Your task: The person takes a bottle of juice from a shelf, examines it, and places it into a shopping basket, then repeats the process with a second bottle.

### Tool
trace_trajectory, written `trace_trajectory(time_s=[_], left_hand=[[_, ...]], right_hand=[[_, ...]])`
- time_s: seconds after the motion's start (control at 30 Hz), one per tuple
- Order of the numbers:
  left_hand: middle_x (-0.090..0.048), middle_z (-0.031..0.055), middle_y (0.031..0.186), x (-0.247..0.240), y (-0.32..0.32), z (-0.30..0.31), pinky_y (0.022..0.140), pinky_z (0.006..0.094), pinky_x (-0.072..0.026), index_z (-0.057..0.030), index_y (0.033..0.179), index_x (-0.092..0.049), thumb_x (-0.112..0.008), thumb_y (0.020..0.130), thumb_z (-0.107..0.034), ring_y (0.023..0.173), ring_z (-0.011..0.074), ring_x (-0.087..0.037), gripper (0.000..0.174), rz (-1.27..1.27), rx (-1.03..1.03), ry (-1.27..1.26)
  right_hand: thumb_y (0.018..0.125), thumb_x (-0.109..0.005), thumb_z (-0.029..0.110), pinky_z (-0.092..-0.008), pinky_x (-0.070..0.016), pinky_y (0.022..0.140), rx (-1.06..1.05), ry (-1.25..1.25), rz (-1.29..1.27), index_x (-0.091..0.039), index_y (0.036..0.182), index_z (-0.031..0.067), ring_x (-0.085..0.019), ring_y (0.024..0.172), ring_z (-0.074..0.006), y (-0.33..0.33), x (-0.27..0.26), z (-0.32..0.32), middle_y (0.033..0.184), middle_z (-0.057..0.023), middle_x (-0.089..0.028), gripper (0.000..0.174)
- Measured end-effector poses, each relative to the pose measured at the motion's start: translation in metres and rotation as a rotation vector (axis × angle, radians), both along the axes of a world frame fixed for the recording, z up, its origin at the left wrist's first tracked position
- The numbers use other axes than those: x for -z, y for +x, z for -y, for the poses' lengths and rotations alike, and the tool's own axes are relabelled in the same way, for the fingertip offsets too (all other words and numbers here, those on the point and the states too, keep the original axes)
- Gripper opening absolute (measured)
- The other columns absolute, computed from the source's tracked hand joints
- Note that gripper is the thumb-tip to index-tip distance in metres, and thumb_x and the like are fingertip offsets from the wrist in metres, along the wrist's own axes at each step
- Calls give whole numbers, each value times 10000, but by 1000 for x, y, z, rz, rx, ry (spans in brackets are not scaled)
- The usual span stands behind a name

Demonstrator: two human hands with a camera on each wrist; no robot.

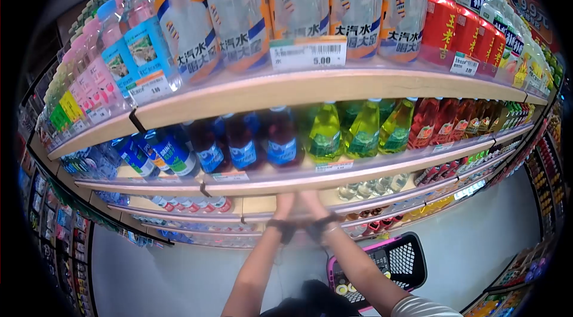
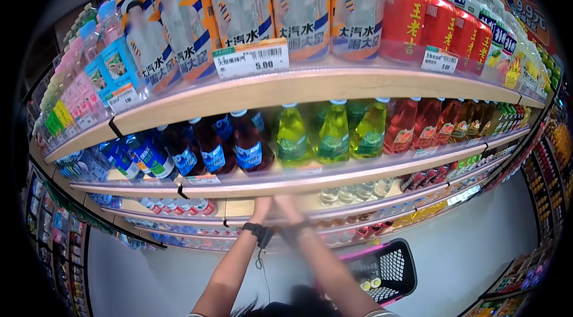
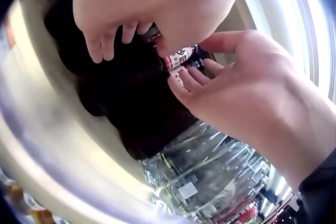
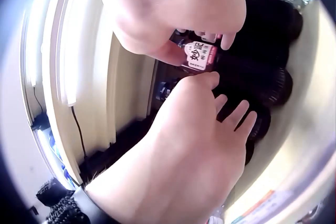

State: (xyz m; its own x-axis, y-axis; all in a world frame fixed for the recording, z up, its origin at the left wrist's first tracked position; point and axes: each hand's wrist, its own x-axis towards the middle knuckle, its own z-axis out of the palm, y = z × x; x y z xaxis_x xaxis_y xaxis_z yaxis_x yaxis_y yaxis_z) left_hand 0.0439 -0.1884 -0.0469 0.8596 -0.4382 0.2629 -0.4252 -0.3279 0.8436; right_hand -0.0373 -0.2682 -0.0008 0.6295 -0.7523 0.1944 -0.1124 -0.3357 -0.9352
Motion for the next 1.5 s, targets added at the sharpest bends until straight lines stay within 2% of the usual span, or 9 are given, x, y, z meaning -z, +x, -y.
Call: trace_trajectory(time_s=[0.43, 0.6, 0.7, 0.8, 0.9, 1.03, 1.27, 1.37, 1.5], left_hand=[[-610, 188, 1054, -17, -22, -11, 831, 409, -457, 17, 1075, -580, -572, 827, -167, 937, 299, -596, 309, -67, 169, 48], [-610, 175, 1042, -17, -50, -35, 818, 406, -467, 2, 1080, -576, -603, 799, -153, 902, 292, -607, 322, 189, 194, -77], [-459, 160, 1158, -178, -99, -67, 943, 389, -392, 8, 1190, -484, -585, 812, -156, 1104, 314, -488, 424, -335, 385, -214], [-514, 200, 1139, -80, -71, -56, 948, 475, -359, -36, 1196, -488, -745, 648, -224, 1109, 375, -473, 634, 103, 345, -33], [-531, 155, 1093, -120, -66, -59, 894, 411, -396, -48, 1230, -495, -832, 489, -171, 1030, 317, -482, 824, 278, 603, -2], [-646, 174, 993, -180, -58, -58, 775, 388, -508, -7, 1126, -568, -680, 674, -75, 906, 322, -638, 471, 86, 831, -74], [-459, 160, 1253, -194, -70, -73, 825, 336, -499, -43, 1239, -465, -766, 608, 10, 1145, 270, -507, 701, 82, 921, 49], [-427, 107, 1272, -216, -91, -77, 958, 360, -389, -92, 1398, -189, -751, 720, -84, 1188, 207, -434, 881, -745, 1176, -195], [-403, 150, 1332, -197, -111, -81, 1039, 365, -307, 25, 1391, -240, -677, 759, -513, 1249, 233, -385, 937, -743, 1432, -71]], right_hand=[[765, -694, 195, -385, -423, 912, -139, 148, -239, -483, 1208, -3, -506, 1090, -254, -17, 9, -10, 1167, -185, -518, 529], [751, -725, 229, -391, -385, 975, 10, -119, 50, -483, 1227, 9, -501, 1135, -270, -64, -90, -72, 1193, -183, -528, 577], [711, -766, 234, -380, -427, 931, -10, -20, 127, -519, 1179, 19, -530, 1092, -270, -78, -86, -84, 1165, -170, -549, 571], [719, -751, 161, -355, -426, 934, 57, 0, 196, -545, 1123, 33, -530, 1077, -257, -83, -105, -88, 1117, -135, -557, 471], [679, -772, 181, -365, -434, 898, 81, -301, 20, -530, 1132, 50, -523, 1045, -318, -102, -122, -80, 1113, -150, -544, 530], [702, -753, 238, -381, -421, 908, -4, -260, -68, -504, 1182, 67, -505, 1062, -338, -113, -152, -74, 1108, -165, -520, 566], [687, -755, 217, -353, -464, 779, -93, -274, -123, -529, 1130, 61, -568, 915, -296, -150, -203, -79, 994, -131, -541, 521], [663, -780, 223, -305, -437, 663, 120, -254, -28, -559, 1018, 28, -542, 742, -209, -170, -228, -75, 843, -100, -505, 462], [701, -778, 241, -237, -371, 589, 255, 18, 326, -568, 934, -10, -426, 693, -58, -179, -235, -65, 782, -1, -475, 402]])
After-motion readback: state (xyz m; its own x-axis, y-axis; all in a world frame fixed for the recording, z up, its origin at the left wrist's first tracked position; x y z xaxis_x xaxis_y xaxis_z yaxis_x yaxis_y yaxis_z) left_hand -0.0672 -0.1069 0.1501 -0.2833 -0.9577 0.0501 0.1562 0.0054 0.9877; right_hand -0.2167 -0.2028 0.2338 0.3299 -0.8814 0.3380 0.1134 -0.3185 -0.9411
